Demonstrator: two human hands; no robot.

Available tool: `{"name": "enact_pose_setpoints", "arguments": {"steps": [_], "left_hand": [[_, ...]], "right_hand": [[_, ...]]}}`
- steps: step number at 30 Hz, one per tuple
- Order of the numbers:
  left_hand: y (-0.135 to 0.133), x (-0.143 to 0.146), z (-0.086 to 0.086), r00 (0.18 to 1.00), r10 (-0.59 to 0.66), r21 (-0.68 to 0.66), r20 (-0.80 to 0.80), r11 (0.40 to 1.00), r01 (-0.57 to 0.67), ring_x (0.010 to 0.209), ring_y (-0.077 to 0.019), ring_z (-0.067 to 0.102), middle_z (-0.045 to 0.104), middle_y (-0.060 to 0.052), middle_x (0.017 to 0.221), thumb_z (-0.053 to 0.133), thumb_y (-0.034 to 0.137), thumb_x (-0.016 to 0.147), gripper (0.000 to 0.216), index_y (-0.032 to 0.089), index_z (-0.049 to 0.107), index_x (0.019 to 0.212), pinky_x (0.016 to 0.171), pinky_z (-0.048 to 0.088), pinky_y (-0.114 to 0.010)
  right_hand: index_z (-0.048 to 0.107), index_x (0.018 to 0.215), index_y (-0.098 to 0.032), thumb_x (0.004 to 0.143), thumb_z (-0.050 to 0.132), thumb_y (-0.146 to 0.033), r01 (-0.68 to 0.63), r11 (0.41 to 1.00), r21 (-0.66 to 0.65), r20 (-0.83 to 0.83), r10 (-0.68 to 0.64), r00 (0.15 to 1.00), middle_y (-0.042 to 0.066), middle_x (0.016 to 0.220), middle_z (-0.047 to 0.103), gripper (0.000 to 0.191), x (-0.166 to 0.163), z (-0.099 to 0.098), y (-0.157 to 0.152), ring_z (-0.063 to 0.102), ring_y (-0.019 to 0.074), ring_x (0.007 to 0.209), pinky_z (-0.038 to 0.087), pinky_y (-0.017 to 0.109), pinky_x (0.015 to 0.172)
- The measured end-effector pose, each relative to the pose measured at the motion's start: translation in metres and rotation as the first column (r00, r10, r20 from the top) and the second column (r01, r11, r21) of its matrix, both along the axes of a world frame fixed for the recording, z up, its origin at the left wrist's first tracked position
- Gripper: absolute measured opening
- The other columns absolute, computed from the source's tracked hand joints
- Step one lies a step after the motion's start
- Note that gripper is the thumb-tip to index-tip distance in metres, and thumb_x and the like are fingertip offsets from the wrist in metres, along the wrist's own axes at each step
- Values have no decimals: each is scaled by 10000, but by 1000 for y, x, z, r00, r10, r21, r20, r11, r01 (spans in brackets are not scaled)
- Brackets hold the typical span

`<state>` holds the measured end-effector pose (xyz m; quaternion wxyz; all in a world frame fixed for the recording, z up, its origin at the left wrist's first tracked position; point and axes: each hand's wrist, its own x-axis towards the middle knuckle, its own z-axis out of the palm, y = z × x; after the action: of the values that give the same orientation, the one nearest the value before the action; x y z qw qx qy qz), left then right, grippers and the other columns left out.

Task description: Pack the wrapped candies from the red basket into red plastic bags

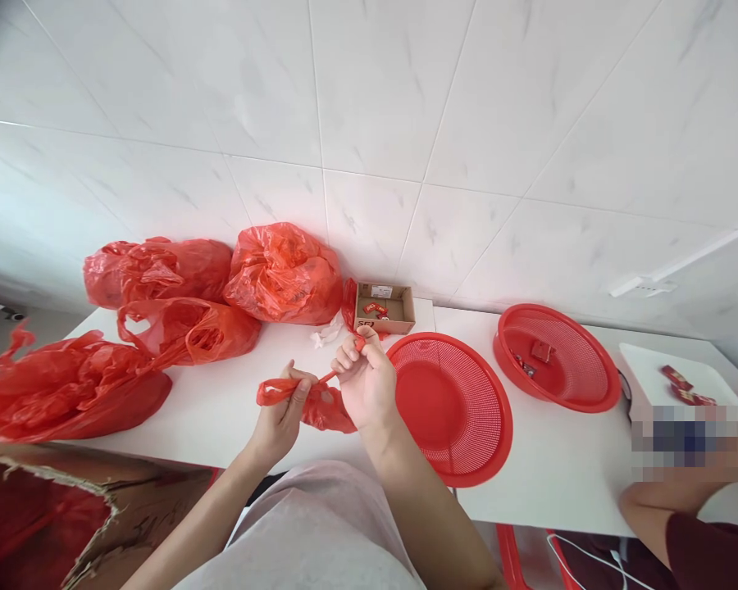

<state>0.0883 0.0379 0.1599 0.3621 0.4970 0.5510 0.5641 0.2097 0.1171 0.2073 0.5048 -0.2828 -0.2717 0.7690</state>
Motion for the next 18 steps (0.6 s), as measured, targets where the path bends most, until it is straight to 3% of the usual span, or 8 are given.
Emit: {"name": "enact_pose_setpoints", "arguments": {"steps": [4,8,10,12,14,15,17,18], "left_hand": [[0,3,0,984,-9,44,-179,999,17,785,-212,646,705,-17,767,515,285,906,154,258,637,815,1155,135,-490],[-3,0,2,971,-122,-1,-204,992,125,825,-207,633,693,-16,807,525,279,904,170,261,662,804,1165,80,-496],[-5,-3,3,982,-156,-45,-104,987,152,869,-214,617,687,-49,877,479,318,936,235,239,669,823,1104,249,-462],[-6,-7,4,985,-170,-70,22,983,172,904,-223,598,672,-79,931,445,363,954,288,213,669,854,944,411,-389],[-7,-10,5,978,-190,-79,85,977,197,910,-222,584,656,-84,929,448,388,955,303,196,660,858,837,453,-340],[-7,-12,5,976,-198,-82,89,975,206,897,-217,579,647,-79,915,461,392,950,295,192,653,850,825,455,-330],[-7,-13,5,975,-206,-89,80,973,213,855,-202,567,627,-66,885,480,392,943,279,190,639,835,822,453,-324],[-7,-13,4,975,-210,-92,78,972,216,835,-195,562,622,-62,880,480,393,943,279,190,634,827,812,452,-320]], "right_hand": [[466,865,-265,795,483,-195,6,1000,20,8,-6,1000,-50,653,294,100,5,6,5,332,128,527,360,245,498],[493,874,-260,790,471,-144,0,964,265,187,-51,981,-26,734,447,144,12,-3,11,488,139,672,432,266,615],[551,916,-256,826,457,-137,-109,878,466,397,-98,913,-3,823,541,177,18,-11,14,547,158,804,458,307,741],[613,1010,-263,855,454,-138,-344,732,588,624,-139,769,23,924,600,254,24,-19,14,562,181,917,448,352,848],[653,1053,-270,859,475,-140,-556,596,579,767,-168,619,40,991,619,294,29,-24,13,565,195,944,443,370,869],[671,1028,-266,863,485,-149,-616,557,556,802,-168,573,43,995,625,275,30,-25,12,568,196,934,446,369,861],[682,924,-246,886,492,-190,-658,556,508,833,-121,540,35,932,637,202,31,-26,11,575,185,873,457,350,820],[663,872,-234,902,480,-219,-633,598,492,824,-86,560,26,877,634,186,32,-25,12,575,176,832,463,335,793]]}}
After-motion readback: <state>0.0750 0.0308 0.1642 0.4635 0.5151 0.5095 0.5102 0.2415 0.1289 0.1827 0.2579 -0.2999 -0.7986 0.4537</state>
